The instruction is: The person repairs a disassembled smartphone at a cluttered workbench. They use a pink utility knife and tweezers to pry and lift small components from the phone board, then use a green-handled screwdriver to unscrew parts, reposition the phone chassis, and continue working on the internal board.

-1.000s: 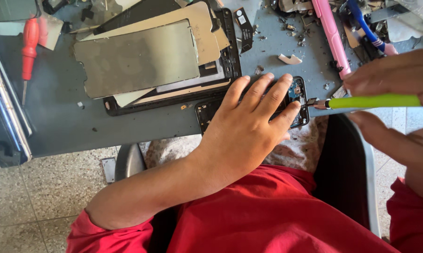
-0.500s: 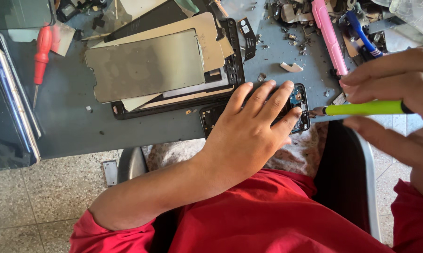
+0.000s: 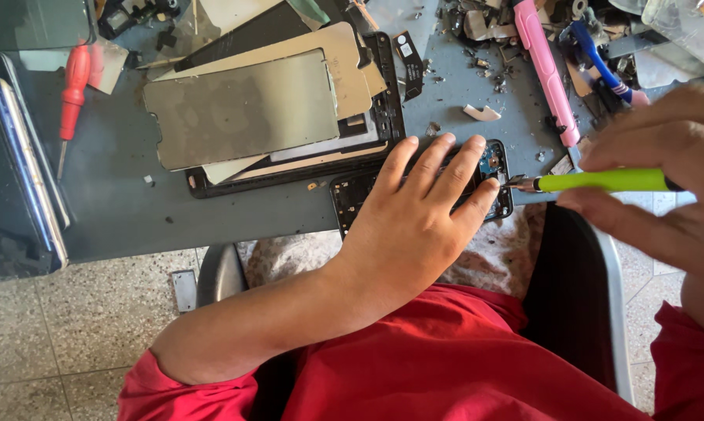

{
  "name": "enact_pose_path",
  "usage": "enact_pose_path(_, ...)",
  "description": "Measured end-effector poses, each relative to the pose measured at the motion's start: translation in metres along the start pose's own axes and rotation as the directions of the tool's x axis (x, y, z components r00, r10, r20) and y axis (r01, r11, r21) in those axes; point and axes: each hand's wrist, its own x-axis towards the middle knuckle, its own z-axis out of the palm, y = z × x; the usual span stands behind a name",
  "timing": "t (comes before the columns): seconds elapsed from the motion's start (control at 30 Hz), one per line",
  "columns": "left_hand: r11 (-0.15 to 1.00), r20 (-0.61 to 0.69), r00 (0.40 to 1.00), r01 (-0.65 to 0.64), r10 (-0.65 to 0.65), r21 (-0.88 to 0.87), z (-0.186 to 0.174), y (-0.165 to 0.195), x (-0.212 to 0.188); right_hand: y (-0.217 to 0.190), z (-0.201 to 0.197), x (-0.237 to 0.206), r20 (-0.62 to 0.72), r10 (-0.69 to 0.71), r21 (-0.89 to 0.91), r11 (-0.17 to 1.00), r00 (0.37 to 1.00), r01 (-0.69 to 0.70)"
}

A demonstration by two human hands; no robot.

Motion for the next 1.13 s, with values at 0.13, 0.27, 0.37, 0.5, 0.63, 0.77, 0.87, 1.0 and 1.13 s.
enact_pose_path(0.13,1.0,-0.002,1.0,0.003,-0.003,-0.011,0.002,0.0,0.0,-0.002,0.002,0.005,-0.029,-0.097,0.125,0.987,0.995,0.099)
enact_pose_path(0.27,1.0,0.0,1.0,0.0,0.0,-0.018,0.002,-0.002,0.0,0.0,0.003,0.004,0.029,0.023,0.069,0.997,0.999,-0.025)
enact_pose_path(0.37,1.0,0.001,1.0,-0.002,0.002,-0.021,0.002,-0.002,0.0,-0.001,-0.001,0.003,0.014,0.082,0.049,0.995,0.997,-0.083)
enact_pose_path(0.5,1.0,0.001,1.0,0.001,-0.001,-0.02,0.001,-0.003,0.0,-0.011,-0.003,0.021,-0.1,-0.076,0.118,0.989,0.992,0.087)
enact_pose_path(0.63,1.0,0.006,1.0,0.0,0.0,-0.015,0.0,-0.003,0.002,-0.017,-0.006,0.03,0.02,0.087,0.089,0.992,0.996,-0.089)
enact_pose_path(0.77,1.0,0.01,1.0,0.007,-0.007,-0.008,-0.001,-0.002,0.002,-0.019,-0.011,0.031,0.041,0.142,0.028,0.989,0.989,-0.144)
enact_pose_path(0.87,1.0,0.009,1.0,0.011,-0.011,-0.011,-0.002,-0.001,0.001,-0.021,-0.012,0.03,-0.045,-0.009,0.103,0.995,0.999,0.014)
enact_pose_path(1.0,1.0,-0.003,1.0,0.01,-0.01,-0.011,-0.003,-0.001,0.001,-0.019,-0.01,0.021,0.016,0.134,0.05,0.99,0.991,-0.134)
enact_pose_path(1.13,1.0,0.002,1.0,0.007,-0.007,-0.001,-0.002,-0.001,0.0,-0.019,-0.011,0.015,0.015,0.118,0.084,0.989,0.993,-0.118)
